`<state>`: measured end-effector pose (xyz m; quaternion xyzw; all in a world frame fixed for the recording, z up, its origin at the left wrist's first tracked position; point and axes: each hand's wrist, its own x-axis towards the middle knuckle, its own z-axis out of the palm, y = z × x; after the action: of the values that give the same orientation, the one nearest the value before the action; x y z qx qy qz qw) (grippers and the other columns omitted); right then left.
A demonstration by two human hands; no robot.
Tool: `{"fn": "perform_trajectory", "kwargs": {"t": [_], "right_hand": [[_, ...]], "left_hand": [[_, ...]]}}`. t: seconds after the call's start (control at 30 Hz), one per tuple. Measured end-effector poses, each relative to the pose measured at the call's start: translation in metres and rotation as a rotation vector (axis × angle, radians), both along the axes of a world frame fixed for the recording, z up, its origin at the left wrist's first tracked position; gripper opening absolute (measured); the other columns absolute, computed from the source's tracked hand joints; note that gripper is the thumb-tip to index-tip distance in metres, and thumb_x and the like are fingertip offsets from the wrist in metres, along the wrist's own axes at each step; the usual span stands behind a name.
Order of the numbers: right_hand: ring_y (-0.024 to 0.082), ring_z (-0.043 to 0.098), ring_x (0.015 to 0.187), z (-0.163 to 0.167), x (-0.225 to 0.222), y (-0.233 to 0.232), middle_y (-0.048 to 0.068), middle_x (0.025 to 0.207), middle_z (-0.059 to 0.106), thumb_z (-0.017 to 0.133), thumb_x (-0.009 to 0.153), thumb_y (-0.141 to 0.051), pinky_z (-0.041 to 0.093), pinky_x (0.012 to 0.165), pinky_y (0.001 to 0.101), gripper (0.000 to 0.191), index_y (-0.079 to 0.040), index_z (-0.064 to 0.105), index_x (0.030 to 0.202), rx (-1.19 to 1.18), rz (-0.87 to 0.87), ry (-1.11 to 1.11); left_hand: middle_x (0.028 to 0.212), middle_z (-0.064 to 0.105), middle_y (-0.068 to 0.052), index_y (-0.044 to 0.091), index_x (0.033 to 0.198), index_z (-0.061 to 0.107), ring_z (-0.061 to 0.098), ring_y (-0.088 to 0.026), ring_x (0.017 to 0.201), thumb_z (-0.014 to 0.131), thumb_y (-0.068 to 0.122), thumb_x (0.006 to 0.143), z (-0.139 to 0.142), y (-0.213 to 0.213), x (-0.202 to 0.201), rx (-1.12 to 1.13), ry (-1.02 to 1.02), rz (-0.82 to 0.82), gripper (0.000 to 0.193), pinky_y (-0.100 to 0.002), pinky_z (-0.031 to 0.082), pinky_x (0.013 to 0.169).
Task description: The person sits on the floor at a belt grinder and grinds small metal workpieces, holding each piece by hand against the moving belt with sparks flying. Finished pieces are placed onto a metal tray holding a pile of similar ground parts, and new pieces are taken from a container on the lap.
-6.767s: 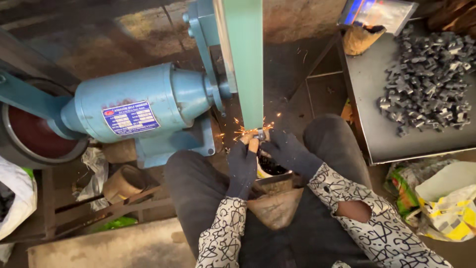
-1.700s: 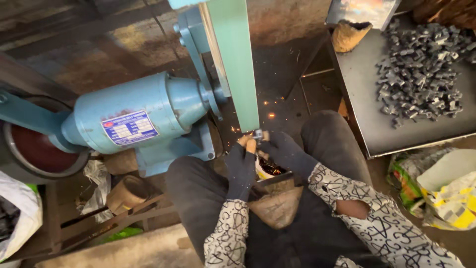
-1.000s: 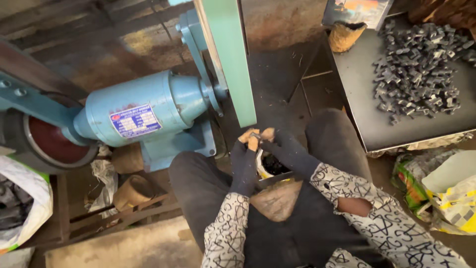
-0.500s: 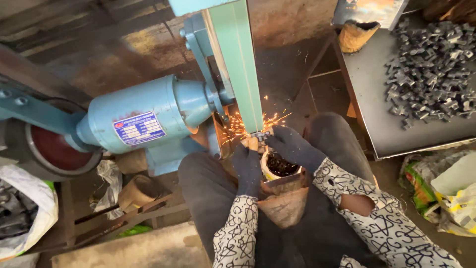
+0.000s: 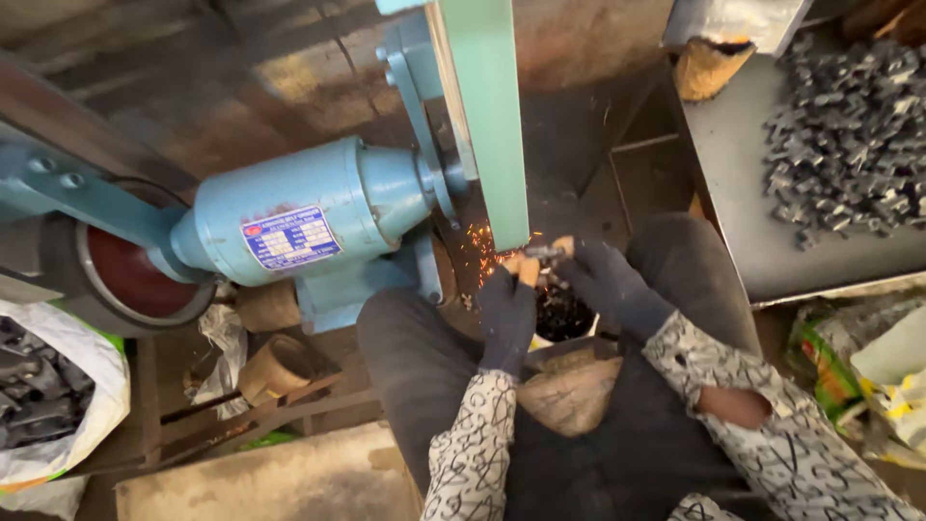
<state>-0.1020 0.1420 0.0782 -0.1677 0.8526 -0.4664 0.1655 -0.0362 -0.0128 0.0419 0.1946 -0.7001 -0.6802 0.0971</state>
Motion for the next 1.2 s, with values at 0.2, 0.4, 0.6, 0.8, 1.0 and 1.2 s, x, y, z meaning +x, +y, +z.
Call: {"fn": "perform_trajectory", "kwargs": {"t": [0.2, 0.4, 0.6, 0.8, 1.0, 1.2], "right_hand": [[0.035, 0.071, 0.1, 0.028, 0.017, 0.01, 0.015, 0.11, 0.071, 0.069, 0.092, -0.006, 0.057, 0.086, 0.0395, 0.028, -0.007, 0.067, 0.119, -0.137, 0.138, 0.476], [0.022, 0.067, 0.094, 0.025, 0.024, 0.0, 0.01, 0.109, 0.068, 0.068, 0.084, -0.003, 0.055, 0.082, 0.0332, 0.048, 0.001, 0.056, 0.13, -0.335, 0.06, 0.162], [0.008, 0.067, 0.068, 0.018, 0.023, -0.014, 0.004, 0.081, 0.072, 0.058, 0.099, -0.01, 0.055, 0.067, 0.0246, 0.014, 0.001, 0.067, 0.094, -0.376, 0.081, -0.335], [0.008, 0.063, 0.069, -0.003, -0.004, -0.035, 0.004, 0.079, 0.069, 0.06, 0.1, -0.011, 0.052, 0.064, 0.0263, 0.014, 0.0, 0.069, 0.101, -0.392, -0.05, -0.329], [0.01, 0.065, 0.071, -0.029, -0.005, -0.03, 0.004, 0.082, 0.07, 0.059, 0.101, -0.013, 0.053, 0.066, 0.0266, 0.017, 0.001, 0.068, 0.105, -0.361, -0.041, -0.283], [0.011, 0.068, 0.075, -0.034, -0.014, -0.023, 0.004, 0.087, 0.073, 0.058, 0.102, -0.012, 0.055, 0.067, 0.0267, 0.018, 0.002, 0.069, 0.103, -0.474, -0.148, -0.267]], "left_hand": [[0.1, 0.074, -0.002, -0.001, 0.122, 0.07, 0.066, -0.009, 0.089, 0.064, 0.02, 0.101, 0.024, -0.012, 0.026, 0.301, 0.127, -0.158, 0.03, -0.024, 0.053, 0.08], [0.093, 0.073, -0.006, -0.003, 0.119, 0.073, 0.066, -0.012, 0.08, 0.067, 0.015, 0.1, 0.024, -0.012, 0.025, 0.327, -0.055, -0.016, 0.027, -0.026, 0.052, 0.069], [0.1, 0.073, -0.007, -0.002, 0.122, 0.066, 0.068, -0.011, 0.086, 0.067, 0.011, 0.096, 0.019, -0.016, 0.029, 0.204, 0.031, 0.005, 0.029, -0.026, 0.056, 0.077], [0.084, 0.067, -0.007, -0.005, 0.113, 0.066, 0.061, -0.01, 0.072, 0.059, 0.016, 0.105, 0.013, -0.002, 0.003, 0.387, 0.063, 0.075, 0.023, -0.027, 0.058, 0.068], [0.077, 0.069, -0.003, -0.001, 0.112, 0.07, 0.059, -0.007, 0.064, 0.059, 0.018, 0.102, 0.013, -0.007, -0.002, 0.075, -0.035, 0.071, 0.024, -0.024, 0.048, 0.058], [0.085, 0.069, -0.005, -0.005, 0.106, 0.07, 0.057, -0.008, 0.072, 0.061, 0.017, 0.107, -0.017, 0.007, -0.002, 0.249, 0.095, 0.056, 0.024, -0.026, 0.047, 0.064]]}}
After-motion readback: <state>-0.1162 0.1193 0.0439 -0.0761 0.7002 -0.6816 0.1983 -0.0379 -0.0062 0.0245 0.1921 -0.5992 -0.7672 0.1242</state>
